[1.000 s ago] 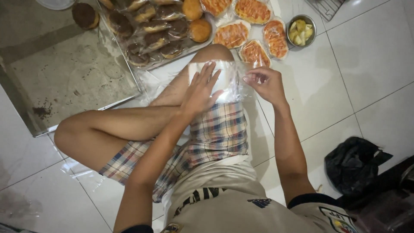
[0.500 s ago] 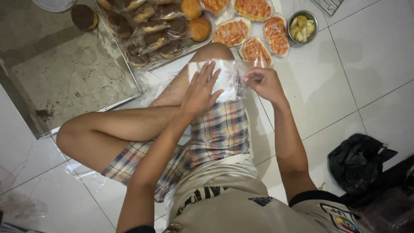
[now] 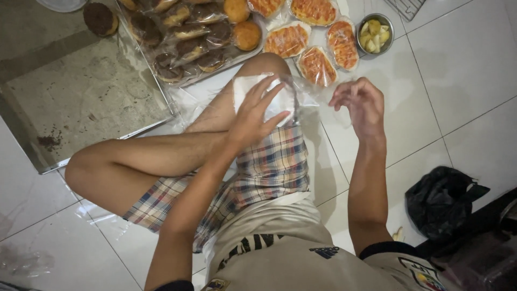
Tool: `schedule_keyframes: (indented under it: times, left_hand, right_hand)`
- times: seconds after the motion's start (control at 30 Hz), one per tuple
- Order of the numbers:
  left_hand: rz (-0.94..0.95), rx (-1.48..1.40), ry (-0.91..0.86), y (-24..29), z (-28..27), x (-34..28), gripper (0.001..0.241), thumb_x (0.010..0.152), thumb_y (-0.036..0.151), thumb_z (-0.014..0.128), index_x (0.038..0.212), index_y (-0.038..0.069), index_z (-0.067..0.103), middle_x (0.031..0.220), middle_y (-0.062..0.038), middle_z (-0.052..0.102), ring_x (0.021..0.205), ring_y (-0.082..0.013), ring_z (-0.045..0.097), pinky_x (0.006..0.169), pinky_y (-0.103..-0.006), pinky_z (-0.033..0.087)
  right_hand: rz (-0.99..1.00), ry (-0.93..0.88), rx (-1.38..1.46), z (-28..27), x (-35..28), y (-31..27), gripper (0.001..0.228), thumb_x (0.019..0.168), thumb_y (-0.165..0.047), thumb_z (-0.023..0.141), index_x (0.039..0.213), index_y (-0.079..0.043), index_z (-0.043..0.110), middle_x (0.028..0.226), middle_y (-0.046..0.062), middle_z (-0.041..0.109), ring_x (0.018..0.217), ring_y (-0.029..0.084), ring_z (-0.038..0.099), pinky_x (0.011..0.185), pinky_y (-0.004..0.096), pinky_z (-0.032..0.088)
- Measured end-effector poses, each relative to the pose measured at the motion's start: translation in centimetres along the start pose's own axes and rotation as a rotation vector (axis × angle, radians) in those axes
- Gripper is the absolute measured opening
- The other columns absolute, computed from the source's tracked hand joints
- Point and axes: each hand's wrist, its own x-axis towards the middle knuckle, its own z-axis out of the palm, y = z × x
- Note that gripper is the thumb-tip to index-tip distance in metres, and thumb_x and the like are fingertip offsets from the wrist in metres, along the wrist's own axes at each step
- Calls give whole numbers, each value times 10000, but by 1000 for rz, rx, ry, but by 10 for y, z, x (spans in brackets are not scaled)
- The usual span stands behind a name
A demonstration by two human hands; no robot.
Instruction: The person is individually packing various pastries, including donuts and buns, into small plastic bags while sitting on the floor.
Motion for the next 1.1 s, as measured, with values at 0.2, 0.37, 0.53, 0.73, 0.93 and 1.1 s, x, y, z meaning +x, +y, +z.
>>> schedule_keyframes:
  times: [0.2,0.37,0.53,0.73,0.93,1.1]
  left_hand:
    - [253,-253,57,48,-22,21,998,841,569,890,1612,233,353,1657,-136,326,1529,-419,344,1252,-630,319]
    - [201,-523,-82,54,-51,27,855,829,330,935,1521,187,453,1256,-105,666,1187,-305,651,1071,-511,497]
    - [22,-770,-106,47,-74,25,613,894,220,859,1422,146,557,981,-55,747,904,-162,713,826,-316,605]
    - [-1,-901,-173,44,-91,21,462,946,150,779,1345,22,583,1067,-153,717,879,-151,683,714,-252,618]
    - [-7,-889,-187,46,-95,18,503,907,114,811,1343,29,576,1098,-147,706,924,-154,658,738,-236,601]
    - [-11,-853,-180,47,-99,16,594,827,134,891,1335,62,593,1081,-110,693,903,-146,638,728,-245,584]
  right_hand:
    - [-247,-334,29,36,4,-40,220,906,-220,623,799,-67,506,939,292,708,763,339,751,594,329,547]
    - [-328,-392,18,38,24,-48,244,899,-228,635,826,-31,510,922,306,683,751,340,728,585,330,533]
    - [-397,-345,13,42,34,-38,274,919,-228,551,811,24,544,893,322,618,734,339,662,565,343,494]
    - [-408,-395,-84,58,36,-46,272,875,-105,463,898,54,683,1008,277,567,862,308,620,725,395,519]
    - [-392,-501,67,44,40,-30,347,918,-103,506,1070,177,640,725,166,502,582,178,497,541,337,517]
    - [-338,-631,-72,50,43,-45,335,937,-193,555,977,91,728,808,190,601,665,231,596,551,344,505]
